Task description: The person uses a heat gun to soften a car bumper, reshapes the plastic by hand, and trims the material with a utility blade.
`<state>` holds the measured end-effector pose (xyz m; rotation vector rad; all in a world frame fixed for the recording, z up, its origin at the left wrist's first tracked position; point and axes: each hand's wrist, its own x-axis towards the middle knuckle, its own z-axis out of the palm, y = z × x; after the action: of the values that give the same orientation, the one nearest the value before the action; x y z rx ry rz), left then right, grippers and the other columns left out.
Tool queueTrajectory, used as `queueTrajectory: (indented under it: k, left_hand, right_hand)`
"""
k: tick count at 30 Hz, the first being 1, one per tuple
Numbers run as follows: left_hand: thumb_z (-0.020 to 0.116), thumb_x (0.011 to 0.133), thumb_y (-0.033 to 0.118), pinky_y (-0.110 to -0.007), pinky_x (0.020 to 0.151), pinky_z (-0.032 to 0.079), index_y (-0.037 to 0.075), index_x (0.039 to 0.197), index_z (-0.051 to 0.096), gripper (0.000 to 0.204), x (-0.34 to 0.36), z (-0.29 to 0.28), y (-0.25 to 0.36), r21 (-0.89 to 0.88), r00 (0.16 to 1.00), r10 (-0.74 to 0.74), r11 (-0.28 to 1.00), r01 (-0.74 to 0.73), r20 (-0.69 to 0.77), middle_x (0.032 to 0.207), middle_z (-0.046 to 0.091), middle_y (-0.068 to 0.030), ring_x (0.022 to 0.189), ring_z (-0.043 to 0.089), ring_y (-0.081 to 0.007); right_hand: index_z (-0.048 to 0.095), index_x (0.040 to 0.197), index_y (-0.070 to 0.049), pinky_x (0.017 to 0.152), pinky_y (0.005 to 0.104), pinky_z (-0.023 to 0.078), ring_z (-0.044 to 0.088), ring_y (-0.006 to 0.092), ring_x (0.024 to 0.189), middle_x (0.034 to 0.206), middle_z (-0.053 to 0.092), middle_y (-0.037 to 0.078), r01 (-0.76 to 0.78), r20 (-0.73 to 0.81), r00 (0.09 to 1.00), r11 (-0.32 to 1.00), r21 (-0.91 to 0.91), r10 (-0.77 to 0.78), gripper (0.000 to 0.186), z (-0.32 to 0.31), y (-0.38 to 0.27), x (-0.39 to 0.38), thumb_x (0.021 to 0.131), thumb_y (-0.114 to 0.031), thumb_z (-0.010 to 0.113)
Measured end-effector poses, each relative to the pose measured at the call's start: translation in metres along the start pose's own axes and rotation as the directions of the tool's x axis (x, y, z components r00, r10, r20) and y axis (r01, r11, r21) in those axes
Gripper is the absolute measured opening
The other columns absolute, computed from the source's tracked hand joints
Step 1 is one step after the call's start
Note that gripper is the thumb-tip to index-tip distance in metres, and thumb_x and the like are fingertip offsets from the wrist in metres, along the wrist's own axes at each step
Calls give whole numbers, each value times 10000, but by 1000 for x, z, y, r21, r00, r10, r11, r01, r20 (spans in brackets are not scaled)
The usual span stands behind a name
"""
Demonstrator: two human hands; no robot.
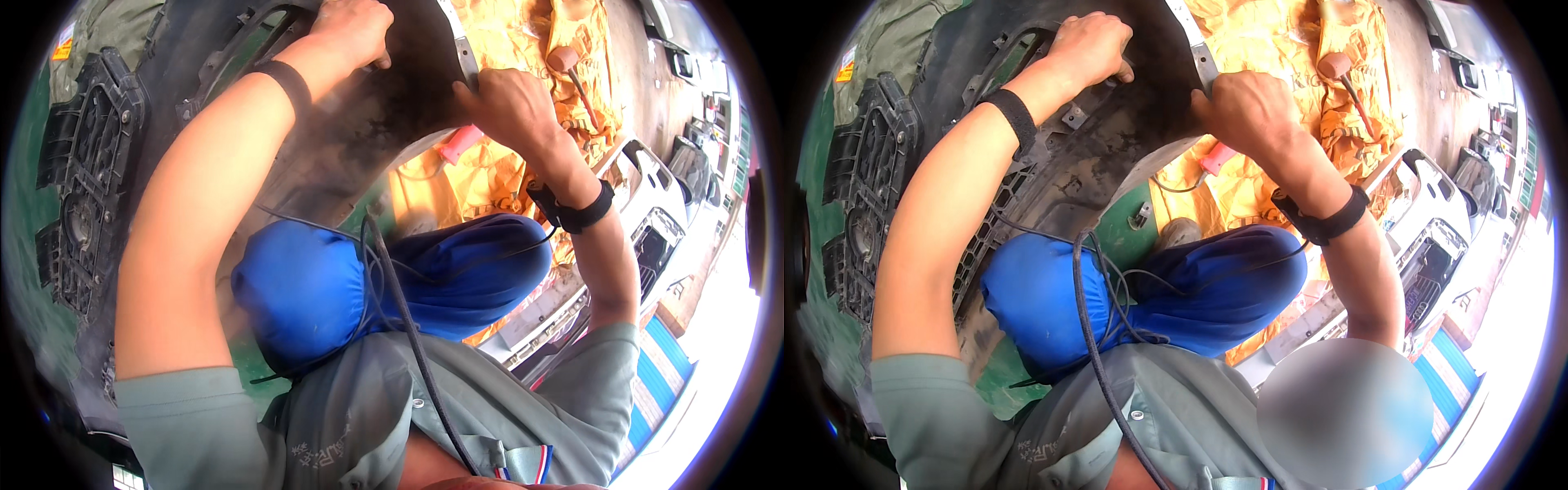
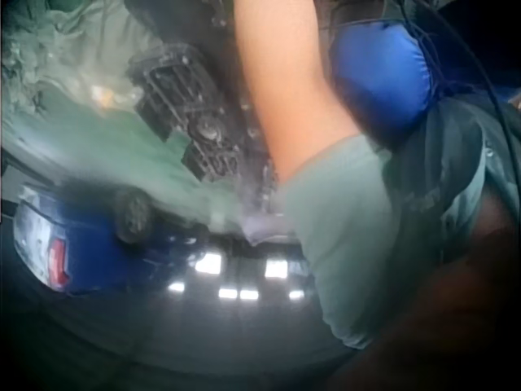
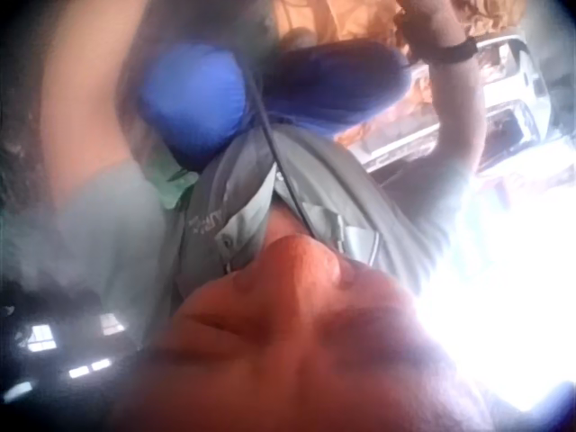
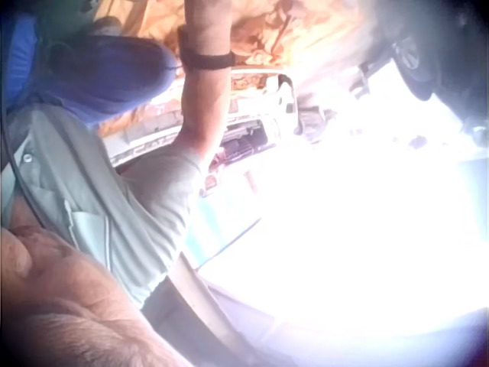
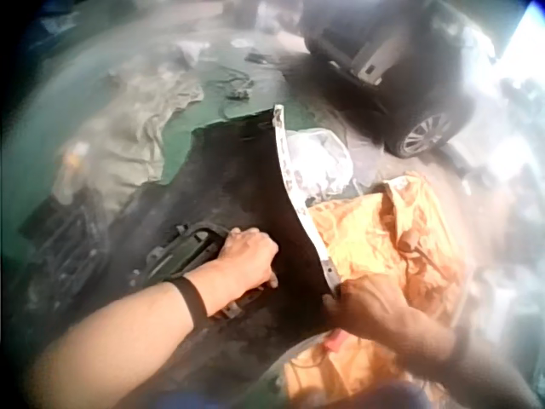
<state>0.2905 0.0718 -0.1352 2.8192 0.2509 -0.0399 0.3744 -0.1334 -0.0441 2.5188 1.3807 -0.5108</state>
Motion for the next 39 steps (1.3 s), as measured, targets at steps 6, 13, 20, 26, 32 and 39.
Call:
queueTrajectory:
  k: [6,13,20,26,32,39]
  left_hand:
    - [858,695,352,-436,881,503,49,874,775,362,6,-19,7,47,983,-51,998,43,174,946,737,-131,1056,670,-300]
    - [882,654,355,-474,839,512,56,815,777,356,9,-22,10,17,984,-47,999,45,173,872,735,-162,954,702,-334]
    - [872,670,327,-435,824,514,58,749,772,298,7,-31,12,-29,971,-60,997,69,232,764,732,-128,904,719,-282]
    - [874,675,337,-441,838,512,56,805,780,325,3,-32,12,-11,970,-63,998,68,235,804,740,-122,932,713,-297]
    - [877,673,343,-449,849,499,49,823,779,344,5,-30,12,-21,975,-56,998,62,214,847,740,-138,971,700,-306]
    - [878,667,347,-462,860,485,43,825,777,357,0,-33,10,-43,984,-29,998,37,177,873,739,-145,993,688,-315]
  right_hand:
    - [652,812,79,699,443,563,705,348,704,675,660,217,-210,-21,971,891,402,238,631,13,1,-18,908,-544,619]
    - [696,1028,-41,838,394,540,637,252,1080,1055,678,93,-733,731,615,-128,669,297,270,50,-54,-33,915,-286,692]
    - [697,911,29,828,365,537,642,209,986,979,650,136,-193,198,979,471,861,39,137,78,-44,-68,820,-45,626]
    - [625,1096,59,864,313,496,614,187,940,989,665,94,-350,364,928,-146,925,82,309,75,-37,-77,800,-25,602]
    - [583,1176,67,863,317,497,608,184,931,1003,663,99,-397,397,918,-36,917,-5,375,70,-27,-75,814,-30,594]
    - [582,1188,58,856,325,500,607,186,928,1010,658,93,-388,388,921,2,922,-33,365,63,-27,-75,834,-30,583]
